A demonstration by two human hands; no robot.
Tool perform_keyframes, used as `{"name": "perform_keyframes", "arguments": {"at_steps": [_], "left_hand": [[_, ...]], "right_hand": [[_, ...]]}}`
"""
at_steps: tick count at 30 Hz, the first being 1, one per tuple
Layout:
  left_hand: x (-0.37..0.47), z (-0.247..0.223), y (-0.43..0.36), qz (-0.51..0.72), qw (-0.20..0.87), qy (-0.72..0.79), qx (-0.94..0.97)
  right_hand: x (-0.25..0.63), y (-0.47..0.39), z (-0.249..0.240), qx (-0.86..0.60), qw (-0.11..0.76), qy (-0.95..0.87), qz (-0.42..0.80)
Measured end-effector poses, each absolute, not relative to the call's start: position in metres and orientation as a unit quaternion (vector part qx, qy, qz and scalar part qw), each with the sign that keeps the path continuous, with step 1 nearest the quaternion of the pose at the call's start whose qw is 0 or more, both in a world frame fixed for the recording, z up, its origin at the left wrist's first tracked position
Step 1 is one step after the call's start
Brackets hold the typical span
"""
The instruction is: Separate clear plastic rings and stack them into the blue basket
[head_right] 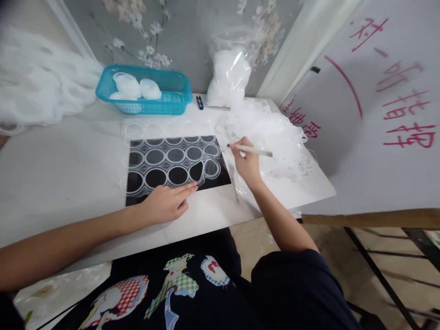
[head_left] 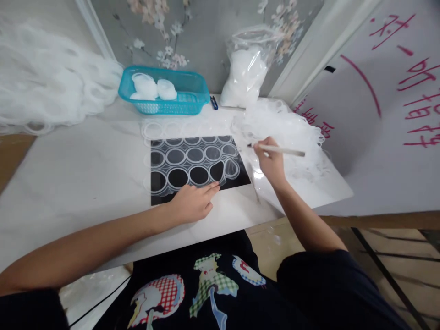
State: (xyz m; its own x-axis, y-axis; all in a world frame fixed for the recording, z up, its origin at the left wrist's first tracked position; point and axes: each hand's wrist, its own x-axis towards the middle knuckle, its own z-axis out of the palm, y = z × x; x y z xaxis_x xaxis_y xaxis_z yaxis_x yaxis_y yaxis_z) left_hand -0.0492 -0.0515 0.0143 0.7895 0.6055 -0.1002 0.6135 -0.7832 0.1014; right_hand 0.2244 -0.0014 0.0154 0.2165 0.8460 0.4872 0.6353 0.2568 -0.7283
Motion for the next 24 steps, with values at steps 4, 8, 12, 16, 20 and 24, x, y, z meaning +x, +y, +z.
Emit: {"name": "perform_keyframes", "arguments": {"at_steps": [4,8,12,16,20,24], "left_hand": [[-0.038,0.008,-0.055,0.001,-0.022,0.251,0.968],[-0.021,0.01,-0.052,0.02,-0.062,0.224,0.972],[-0.009,0.011,-0.048,-0.003,-0.065,0.262,0.963],[-0.006,0.01,-0.047,-0.027,-0.037,0.281,0.959],[-0.007,0.008,-0.047,-0.037,-0.022,0.291,0.956],[-0.007,0.006,-0.046,-0.03,-0.005,0.308,0.951]], "right_hand": [[0.218,-0.044,-0.011,-0.552,0.469,-0.642,0.252],[0.211,-0.053,-0.024,-0.528,0.461,-0.629,0.335],[0.21,-0.043,-0.023,-0.528,0.449,-0.633,0.345],[0.211,-0.041,-0.023,-0.532,0.429,-0.646,0.339],[0.213,-0.041,-0.028,-0.542,0.415,-0.657,0.32],[0.213,-0.043,-0.025,-0.534,0.386,-0.711,0.247]]}}
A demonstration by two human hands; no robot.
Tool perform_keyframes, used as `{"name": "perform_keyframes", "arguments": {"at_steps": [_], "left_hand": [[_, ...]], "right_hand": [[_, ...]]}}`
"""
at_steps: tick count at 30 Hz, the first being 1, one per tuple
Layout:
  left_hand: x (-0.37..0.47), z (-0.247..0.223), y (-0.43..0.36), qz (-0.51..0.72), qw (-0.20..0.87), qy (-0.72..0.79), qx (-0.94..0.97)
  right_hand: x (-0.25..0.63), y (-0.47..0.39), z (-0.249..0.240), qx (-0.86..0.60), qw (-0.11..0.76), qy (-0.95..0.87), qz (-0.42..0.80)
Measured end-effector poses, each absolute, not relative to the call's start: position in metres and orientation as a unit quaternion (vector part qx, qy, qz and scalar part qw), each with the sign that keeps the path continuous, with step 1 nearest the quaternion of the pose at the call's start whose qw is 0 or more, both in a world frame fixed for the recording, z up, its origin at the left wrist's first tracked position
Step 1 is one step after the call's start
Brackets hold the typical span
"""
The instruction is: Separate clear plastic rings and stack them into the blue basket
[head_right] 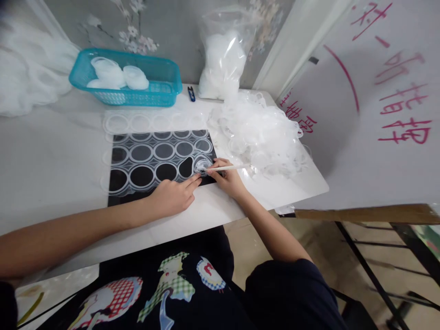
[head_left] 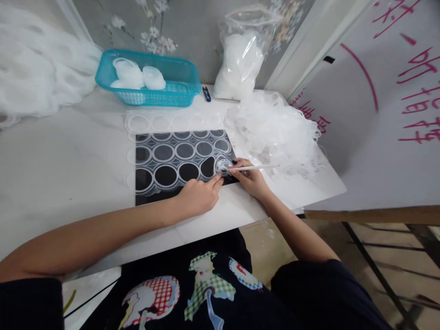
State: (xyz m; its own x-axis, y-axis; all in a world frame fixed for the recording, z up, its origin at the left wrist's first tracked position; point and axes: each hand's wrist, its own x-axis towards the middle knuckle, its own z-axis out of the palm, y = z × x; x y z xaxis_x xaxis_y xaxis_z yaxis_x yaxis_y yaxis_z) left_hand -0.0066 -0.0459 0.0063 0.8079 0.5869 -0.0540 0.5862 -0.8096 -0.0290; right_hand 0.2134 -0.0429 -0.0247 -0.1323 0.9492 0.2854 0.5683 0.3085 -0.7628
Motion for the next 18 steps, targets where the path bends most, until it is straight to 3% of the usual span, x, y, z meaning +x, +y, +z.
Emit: {"name": "perform_keyframes", "arguments": {"at_steps": [8,10,14,16,18], "left_hand": [[-0.005,0.017,-0.039,0.049,-0.112,-0.351,-0.929],[-0.005,0.019,-0.037,0.044,-0.129,-0.352,-0.926],[-0.008,0.02,-0.034,0.038,-0.142,-0.347,-0.926],[-0.01,0.02,-0.036,0.038,-0.137,-0.341,-0.929],[-0.013,0.021,-0.039,0.031,-0.125,-0.32,-0.939]], "right_hand": [[0.215,-0.051,-0.016,-0.374,0.165,-0.91,-0.064],[0.22,-0.034,-0.017,-0.409,0.209,-0.882,-0.105],[0.254,0.027,0.003,-0.623,0.422,-0.635,-0.174],[0.28,0.054,0.022,-0.703,0.438,-0.535,-0.167],[0.305,0.07,0.04,-0.765,0.401,-0.48,-0.157]]}}
